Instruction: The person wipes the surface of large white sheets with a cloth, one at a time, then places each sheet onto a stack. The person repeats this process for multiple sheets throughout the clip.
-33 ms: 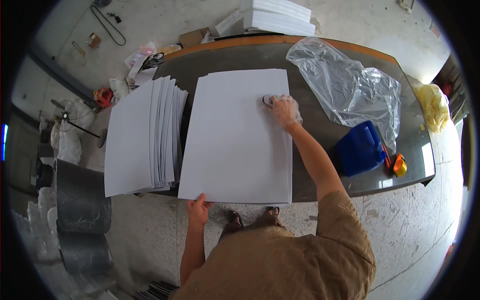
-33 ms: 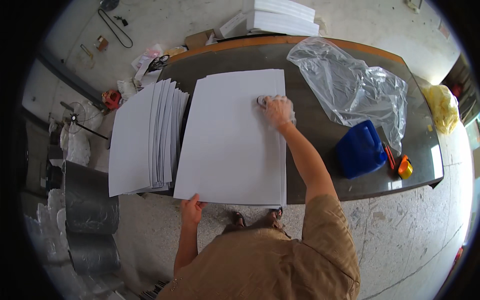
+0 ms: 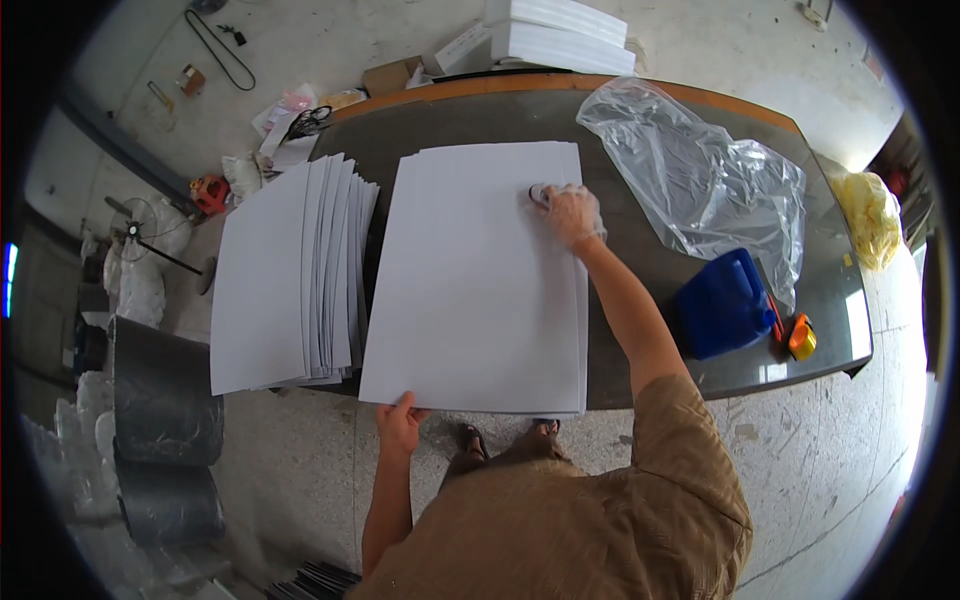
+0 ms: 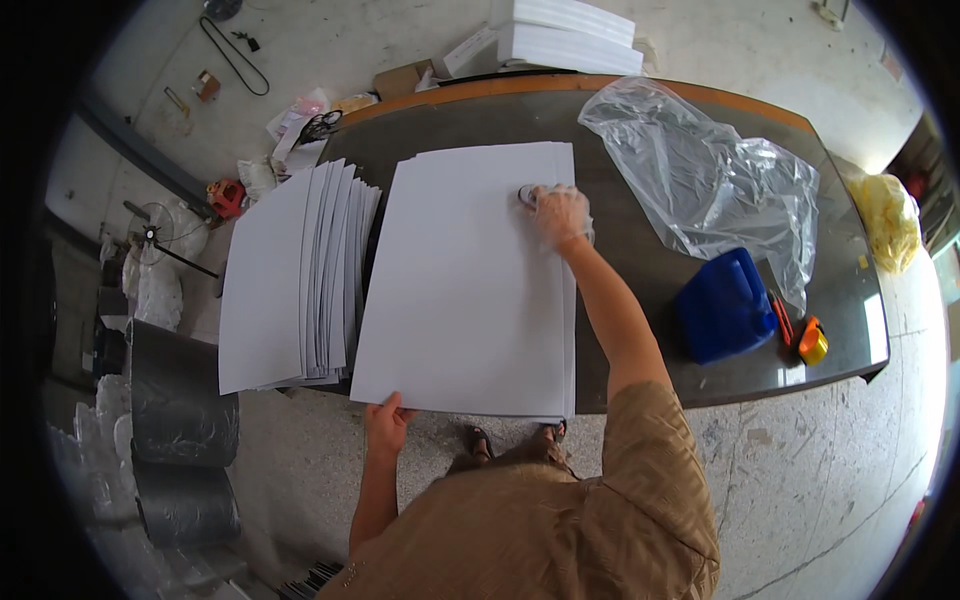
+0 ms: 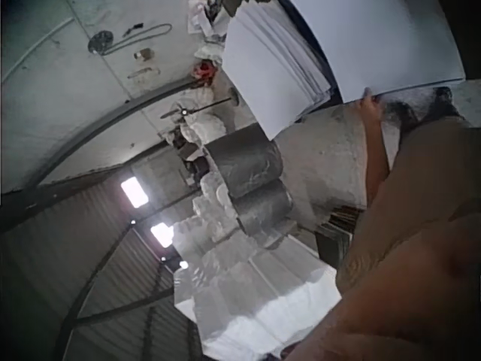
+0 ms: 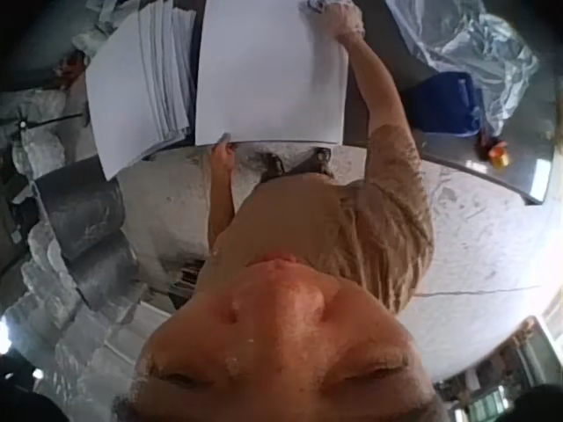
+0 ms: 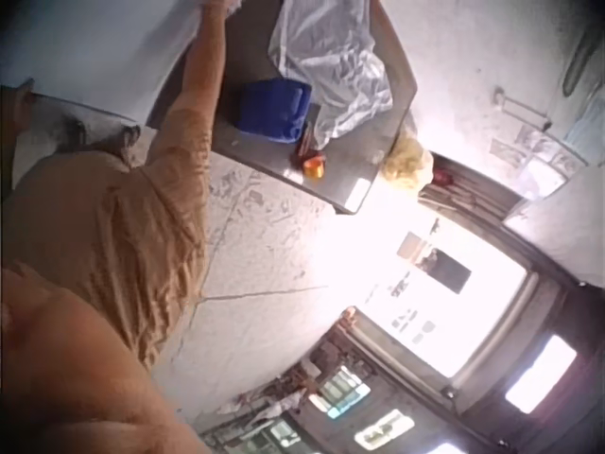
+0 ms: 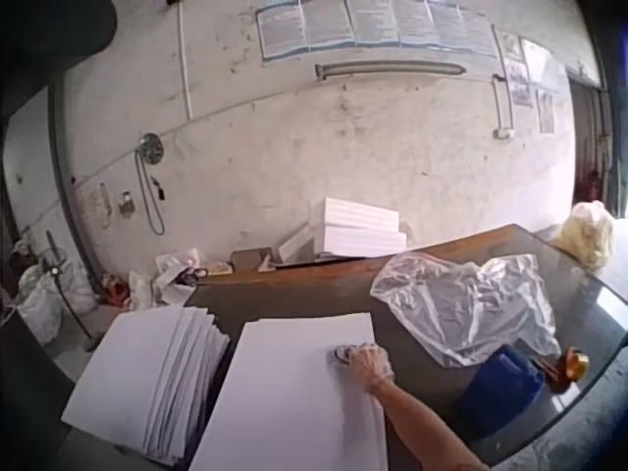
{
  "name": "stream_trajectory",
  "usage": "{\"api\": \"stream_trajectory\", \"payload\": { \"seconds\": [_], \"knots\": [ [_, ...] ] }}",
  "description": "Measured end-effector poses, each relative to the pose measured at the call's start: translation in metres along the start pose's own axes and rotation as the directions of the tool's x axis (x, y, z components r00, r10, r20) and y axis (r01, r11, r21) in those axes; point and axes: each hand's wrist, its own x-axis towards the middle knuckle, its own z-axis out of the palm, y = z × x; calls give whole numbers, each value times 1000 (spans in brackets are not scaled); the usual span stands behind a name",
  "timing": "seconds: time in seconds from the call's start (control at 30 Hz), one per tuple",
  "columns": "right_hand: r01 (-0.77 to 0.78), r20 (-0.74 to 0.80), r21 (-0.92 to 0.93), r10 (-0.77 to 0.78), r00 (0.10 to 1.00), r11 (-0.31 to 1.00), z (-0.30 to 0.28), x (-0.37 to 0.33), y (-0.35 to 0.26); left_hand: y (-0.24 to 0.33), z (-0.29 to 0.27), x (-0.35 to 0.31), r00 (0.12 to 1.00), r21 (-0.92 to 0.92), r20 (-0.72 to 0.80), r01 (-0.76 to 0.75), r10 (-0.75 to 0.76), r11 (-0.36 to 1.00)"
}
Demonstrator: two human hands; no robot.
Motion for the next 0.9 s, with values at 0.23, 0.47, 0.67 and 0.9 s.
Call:
{"api": "stream_trajectory", "payload": {
  "seconds": [0.23, 0.47, 0.67, 0.9],
  "knots": [
    [-133, -82, -5, 132, 988, 991, 30, 116, 14, 4, 7, -17, 999, 15, -45, 7, -6, 1000],
    [-77, -118, 35, 80, 990, 996, 36, 116, 34, -2, 7, -14, 999, -2, -49, 6, -6, 1000],
    [200, 88, 131, -212, 973, 971, -11, -102, -7, -4, 9, -17, 997, -7, -80, 18, -18, 1000],
    [153, 234, 364, -250, 940, 919, -113, -317, -11, 18, 22, -24, 992, -126, 55, -110, 117, 986]
  ]
}}
